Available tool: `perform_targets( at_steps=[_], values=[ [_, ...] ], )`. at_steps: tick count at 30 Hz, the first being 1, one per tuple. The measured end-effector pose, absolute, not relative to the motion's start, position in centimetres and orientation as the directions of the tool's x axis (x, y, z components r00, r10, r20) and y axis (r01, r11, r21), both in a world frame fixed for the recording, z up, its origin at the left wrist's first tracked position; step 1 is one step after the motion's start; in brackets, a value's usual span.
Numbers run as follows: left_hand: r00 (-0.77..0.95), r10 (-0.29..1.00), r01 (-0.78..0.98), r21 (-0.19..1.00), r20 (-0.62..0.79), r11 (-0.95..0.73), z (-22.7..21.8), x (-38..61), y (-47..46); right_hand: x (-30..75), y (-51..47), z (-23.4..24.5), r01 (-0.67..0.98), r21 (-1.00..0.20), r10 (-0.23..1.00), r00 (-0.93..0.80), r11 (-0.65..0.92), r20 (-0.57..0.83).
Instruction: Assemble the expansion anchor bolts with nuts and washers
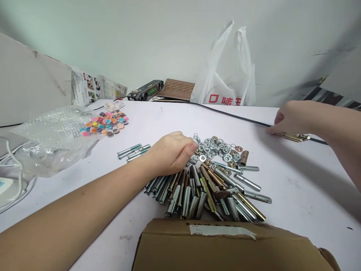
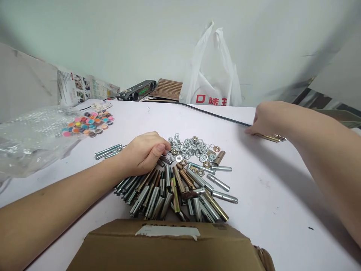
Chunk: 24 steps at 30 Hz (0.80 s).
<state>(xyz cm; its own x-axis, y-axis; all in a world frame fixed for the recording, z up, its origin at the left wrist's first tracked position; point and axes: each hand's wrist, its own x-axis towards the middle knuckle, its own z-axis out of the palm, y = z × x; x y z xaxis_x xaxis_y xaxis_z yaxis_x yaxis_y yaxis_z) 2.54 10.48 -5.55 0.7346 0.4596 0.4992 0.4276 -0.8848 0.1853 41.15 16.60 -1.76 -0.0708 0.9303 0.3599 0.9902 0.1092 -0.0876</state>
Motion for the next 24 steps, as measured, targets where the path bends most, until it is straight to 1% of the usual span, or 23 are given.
perform_targets(
  at_steps=[1,2,4,5,6,7,8,9,11,13,15,19,21,24],
  values=[
    [0.735,0.457,0.425,0.185,0.502,-0.886,-5.6,2.5,10.5,39.8,15.9,-1.4,0.996,-0.072,0.965,-0.038,0.059,0.261],
    [0.734,0.453,0.421,0.184,0.506,-0.888,-5.6,2.5,10.5,38.1,15.0,-1.0,0.999,-0.032,0.996,0.026,-0.023,0.084],
    [0.727,0.452,0.42,0.186,0.517,-0.888,-5.6,2.5,10.5,34.1,12.9,-0.3,0.999,-0.045,0.999,-0.032,0.03,-0.037],
    [0.723,0.455,0.422,0.188,0.52,-0.887,-5.6,2.5,10.5,32.1,11.9,-0.2,0.991,-0.08,0.99,-0.116,0.11,-0.077],
    [0.717,0.458,0.426,0.19,0.525,-0.885,-5.7,2.5,10.5,30.3,11.0,-0.1,0.961,-0.162,0.964,-0.243,0.224,-0.11],
    [0.707,0.46,0.428,0.193,0.537,-0.883,-5.7,2.5,10.5,28.8,10.2,-0.1,0.916,-0.255,0.914,-0.36,0.309,-0.185],
    [0.69,0.458,0.428,0.195,0.56,-0.883,-5.6,2.5,10.4,27.6,9.6,-0.3,0.878,-0.325,0.866,-0.437,0.351,-0.244],
    [0.669,0.45,0.423,0.194,0.592,-0.885,-5.6,2.5,10.4,26.9,9.1,-0.5,0.844,-0.367,0.822,-0.5,0.392,-0.273],
    [0.627,0.408,0.4,0.175,0.664,-0.899,-5.6,2.5,10.3,26.3,8.5,-0.9,0.808,-0.381,0.77,-0.567,0.45,-0.292],
    [0.61,0.36,0.374,0.145,0.706,-0.916,-5.6,2.5,10.2,26.4,8.3,-1.2,0.803,-0.344,0.757,-0.585,0.487,-0.292],
    [0.62,0.336,0.356,0.127,0.709,-0.926,-5.7,2.5,10.2,26.7,8.3,-1.4,0.811,-0.315,0.755,-0.579,0.493,-0.308],
    [0.629,0.355,0.354,0.152,0.692,-0.923,-5.7,2.6,10.3,26.8,8.2,-1.2,0.842,-0.289,0.776,-0.535,0.455,-0.336],
    [0.624,0.372,0.358,0.171,0.687,-0.918,-5.8,2.6,10.3,26.7,8.1,-0.9,0.847,-0.33,0.794,-0.516,0.417,-0.322],
    [0.624,0.384,0.362,0.184,0.681,-0.914,-5.8,2.6,10.3,26.4,8.0,-0.2,0.824,-0.446,0.843,-0.484,0.349,-0.235]
  ],
)
